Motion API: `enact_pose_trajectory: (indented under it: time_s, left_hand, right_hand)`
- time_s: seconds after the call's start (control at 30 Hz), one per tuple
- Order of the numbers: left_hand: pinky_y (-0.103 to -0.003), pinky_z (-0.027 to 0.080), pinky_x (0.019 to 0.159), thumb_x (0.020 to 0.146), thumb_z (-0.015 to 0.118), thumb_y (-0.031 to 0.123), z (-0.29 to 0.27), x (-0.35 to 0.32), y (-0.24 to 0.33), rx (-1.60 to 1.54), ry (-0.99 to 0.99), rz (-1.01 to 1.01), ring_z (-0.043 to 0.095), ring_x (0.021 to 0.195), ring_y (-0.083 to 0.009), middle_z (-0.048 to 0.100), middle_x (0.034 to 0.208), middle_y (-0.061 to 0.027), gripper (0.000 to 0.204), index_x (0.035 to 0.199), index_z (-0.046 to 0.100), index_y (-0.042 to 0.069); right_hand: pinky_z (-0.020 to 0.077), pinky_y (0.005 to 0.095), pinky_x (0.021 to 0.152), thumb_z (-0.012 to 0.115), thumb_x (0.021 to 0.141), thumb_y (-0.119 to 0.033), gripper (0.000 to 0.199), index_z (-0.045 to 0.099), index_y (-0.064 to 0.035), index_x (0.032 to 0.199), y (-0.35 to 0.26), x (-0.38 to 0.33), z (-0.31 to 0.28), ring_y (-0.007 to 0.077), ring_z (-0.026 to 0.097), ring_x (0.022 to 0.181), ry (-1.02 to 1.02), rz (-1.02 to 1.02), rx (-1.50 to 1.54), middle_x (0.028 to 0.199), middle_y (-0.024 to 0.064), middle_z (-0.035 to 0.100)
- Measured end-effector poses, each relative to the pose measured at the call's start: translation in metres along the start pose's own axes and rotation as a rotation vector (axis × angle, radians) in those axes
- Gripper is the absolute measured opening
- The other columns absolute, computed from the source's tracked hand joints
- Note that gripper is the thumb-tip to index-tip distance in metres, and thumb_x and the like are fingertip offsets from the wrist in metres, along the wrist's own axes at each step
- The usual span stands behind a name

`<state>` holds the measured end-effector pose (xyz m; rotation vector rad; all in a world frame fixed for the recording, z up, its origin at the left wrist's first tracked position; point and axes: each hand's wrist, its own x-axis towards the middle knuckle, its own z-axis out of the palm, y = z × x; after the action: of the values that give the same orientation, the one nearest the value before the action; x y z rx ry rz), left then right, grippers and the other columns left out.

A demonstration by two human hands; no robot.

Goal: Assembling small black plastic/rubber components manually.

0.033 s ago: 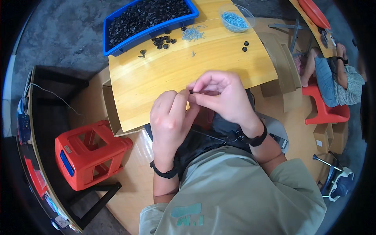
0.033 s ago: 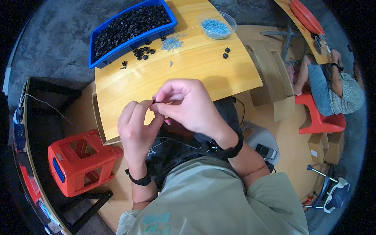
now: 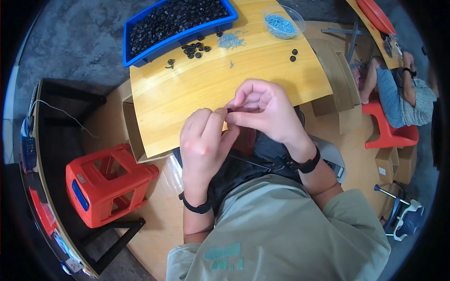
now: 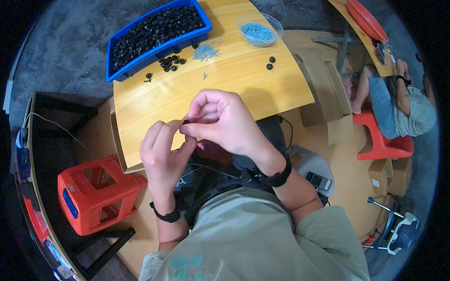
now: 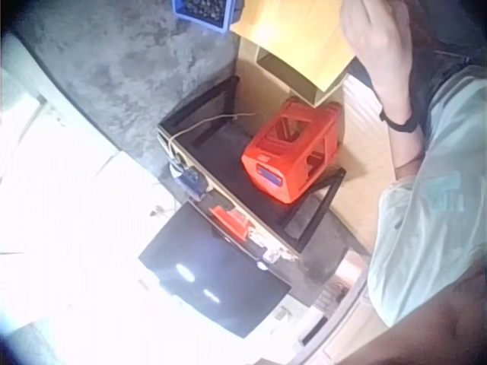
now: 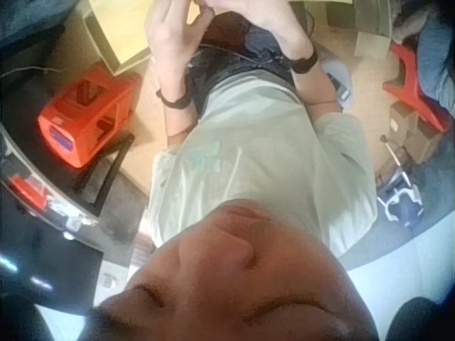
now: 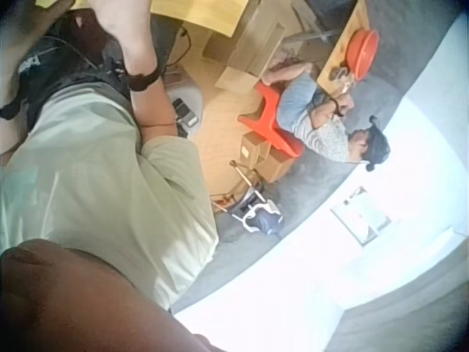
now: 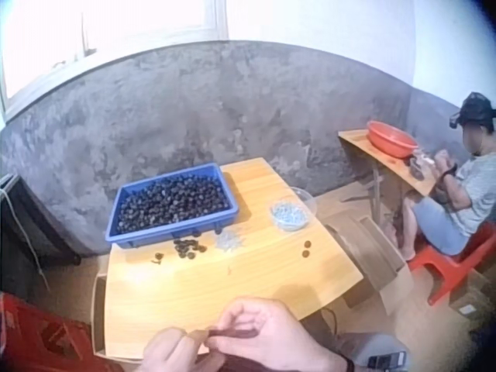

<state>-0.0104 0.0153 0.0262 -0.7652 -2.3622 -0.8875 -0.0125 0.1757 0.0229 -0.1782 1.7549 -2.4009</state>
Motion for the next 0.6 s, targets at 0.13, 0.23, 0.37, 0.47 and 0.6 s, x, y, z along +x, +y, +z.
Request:
enact_pose_trajectory:
  time_s: [0.13,0.23,0.37,0.47,0.6]
  left_hand:
    - [-0.028,0.037,0.05,0.064,0.073,-0.002,0.0,0.002,-0.005,-0.203,0.006,-0.098,0.044,0.053,-0.0163,0.048,0.063,-0.0053,0.022,0.084,0.063,0.002]
    - [-0.022,0.032,0.05,0.067,0.074,-0.001,-0.001,0.001,-0.01,-0.353,0.005,-0.232,0.038,0.054,-0.0084,0.047,0.063,0.0002,0.019,0.082,0.063,0.002]
    - [-0.019,0.03,0.052,0.071,0.073,0.001,0.001,0.001,-0.012,-0.487,0.03,-0.304,0.036,0.057,-0.0041,0.048,0.064,0.0041,0.014,0.082,0.064,0.0]
    - [-0.019,0.031,0.053,0.072,0.074,0.0,0.0,0.0,-0.013,-0.458,-0.003,-0.291,0.037,0.059,-0.0041,0.049,0.068,0.003,0.017,0.086,0.064,0.0]
    - [-0.018,0.033,0.054,0.076,0.075,0.006,0.003,0.001,-0.008,-0.912,0.047,-0.675,0.039,0.061,-0.0069,0.051,0.075,0.0017,0.027,0.1,0.064,0.004]
  right_hand:
    - [0.0531,0.0221,0.066,0.071,0.082,-0.004,0.02,0.059,-0.0013,0.097,0.012,0.006,-0.008,0.0087,0.064,0.078,-0.085,0.083,0.149,0.085,0.005,0.066]
    - [0.0553,0.0253,0.071,0.067,0.085,-0.006,0.018,0.06,-0.0012,0.1,0.013,0.005,-0.01,0.0116,0.065,0.082,-0.12,0.172,0.382,0.09,0.006,0.065]
    - [0.0577,0.0295,0.075,0.06,0.091,-0.009,0.014,0.06,-0.0012,0.103,0.027,0.006,-0.009,0.0162,0.067,0.087,-0.183,0.178,0.58,0.097,0.0083,0.065]
    - [0.0578,0.0289,0.074,0.061,0.09,-0.008,0.015,0.06,-0.0013,0.103,0.035,0.006,-0.009,0.0166,0.067,0.086,-0.185,0.174,0.669,0.096,0.0088,0.066]
    - [0.0579,0.0286,0.074,0.061,0.09,-0.008,0.015,0.061,-0.0012,0.103,0.037,0.007,-0.007,0.0178,0.068,0.086,-0.124,0.165,0.73,0.095,0.009,0.066]
